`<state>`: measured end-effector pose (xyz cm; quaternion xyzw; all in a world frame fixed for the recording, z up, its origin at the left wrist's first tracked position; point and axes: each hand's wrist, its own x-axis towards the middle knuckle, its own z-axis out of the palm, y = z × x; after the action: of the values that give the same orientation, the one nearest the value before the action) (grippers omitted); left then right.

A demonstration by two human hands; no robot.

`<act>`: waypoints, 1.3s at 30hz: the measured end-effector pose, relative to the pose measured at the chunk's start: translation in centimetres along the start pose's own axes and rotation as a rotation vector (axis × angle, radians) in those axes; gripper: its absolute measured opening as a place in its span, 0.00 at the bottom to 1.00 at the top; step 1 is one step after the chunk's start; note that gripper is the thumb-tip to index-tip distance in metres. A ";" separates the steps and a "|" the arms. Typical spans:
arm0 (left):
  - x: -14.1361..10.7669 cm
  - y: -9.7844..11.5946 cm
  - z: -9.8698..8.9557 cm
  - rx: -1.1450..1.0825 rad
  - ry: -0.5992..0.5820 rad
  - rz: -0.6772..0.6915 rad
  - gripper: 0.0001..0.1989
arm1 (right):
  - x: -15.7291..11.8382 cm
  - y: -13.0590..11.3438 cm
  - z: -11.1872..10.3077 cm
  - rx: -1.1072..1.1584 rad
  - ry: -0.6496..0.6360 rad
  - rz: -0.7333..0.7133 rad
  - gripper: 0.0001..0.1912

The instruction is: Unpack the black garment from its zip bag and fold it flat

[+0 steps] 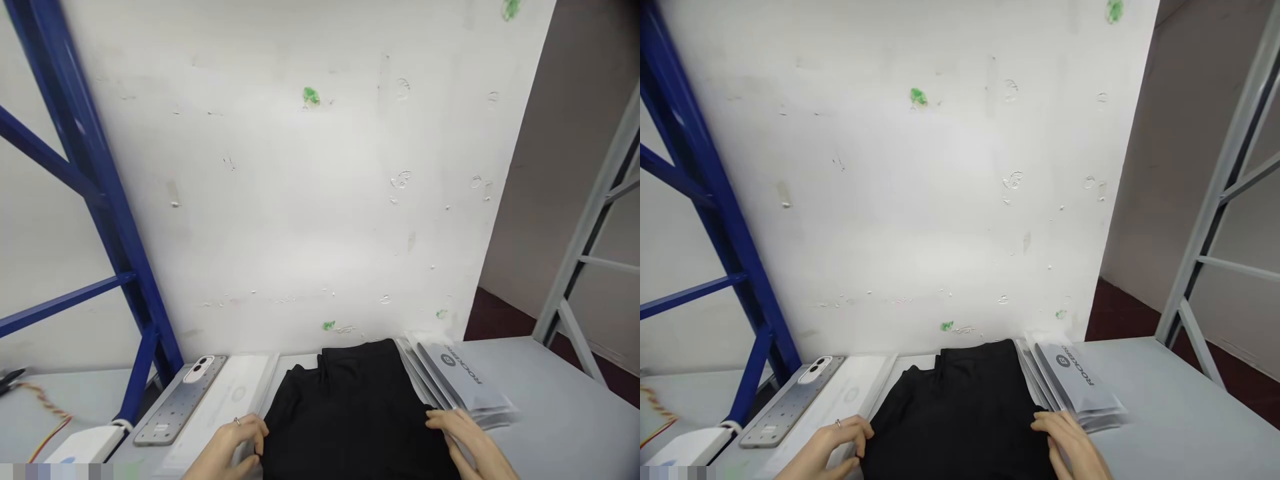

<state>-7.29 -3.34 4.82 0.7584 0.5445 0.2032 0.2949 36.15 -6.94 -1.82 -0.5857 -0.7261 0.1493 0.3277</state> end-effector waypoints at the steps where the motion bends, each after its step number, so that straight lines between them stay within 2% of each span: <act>1: 0.0 -0.2 -0.2 0.015 -0.008 -0.014 0.08 | 0.5 -0.8 0.4 -0.016 -0.027 -0.003 0.18; 3: 0.0 -0.4 0.0 0.045 -0.018 -0.046 0.08 | 1.5 -2.3 1.5 -0.040 -0.126 -0.013 0.20; 5: 0.3 -0.3 0.9 0.063 -0.001 -0.051 0.08 | 2.5 -3.7 2.9 -0.046 -0.238 -0.055 0.24; 8: 1.4 0.3 3.9 0.084 0.029 0.024 0.16 | 3.9 -5.1 5.0 -0.036 -0.384 -0.128 0.27; 12: 3.6 0.1 8.8 0.220 -0.102 0.112 0.29 | 4.9 -5.9 6.7 -0.059 -0.497 -0.146 0.28; 15: 4.7 -1.3 10.8 0.319 -0.179 0.093 0.36 | 5.1 -5.5 6.9 -0.027 -0.497 -0.159 0.28; 17: 4.9 -2.3 11.1 0.344 -0.175 0.097 0.41 | 5.1 -4.6 6.7 -0.031 -0.407 -0.152 0.28; 18: 5.0 -2.8 11.0 0.348 -0.164 0.107 0.43 | 5.2 -3.9 6.5 -0.067 -0.316 -0.140 0.27; 22: 4.6 -3.6 10.4 0.365 -0.163 0.119 0.44 | 5.7 0.4 4.8 -0.404 0.195 -0.080 0.26; 24: 4.3 -3.3 10.4 0.382 -0.144 0.111 0.44 | 5.7 2.6 3.9 -0.552 0.379 -0.019 0.24; 27: 3.8 -2.5 10.6 0.414 -0.049 0.113 0.43 | 5.4 4.6 2.8 -0.631 0.430 0.057 0.19; 30: 3.5 -2.2 10.6 0.419 -0.014 0.128 0.37 | 5.0 4.8 2.4 -0.594 0.413 0.072 0.17; 35: 3.6 -2.4 9.5 0.353 -0.062 0.120 0.32 | 5.0 4.1 2.5 -0.512 0.485 0.073 0.14; 37: 3.9 -2.1 9.1 0.338 -0.042 0.121 0.31 | 4.9 3.3 2.5 -0.482 0.543 0.061 0.14; 39: 4.2 -1.3 8.9 0.342 0.023 0.137 0.35 | 4.7 1.9 2.7 -0.452 0.642 0.025 0.14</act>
<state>-1.25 -1.04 -2.72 0.8303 0.5218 0.1359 0.1409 35.36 -1.52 -3.48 -0.6689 -0.5940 -0.2014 0.3990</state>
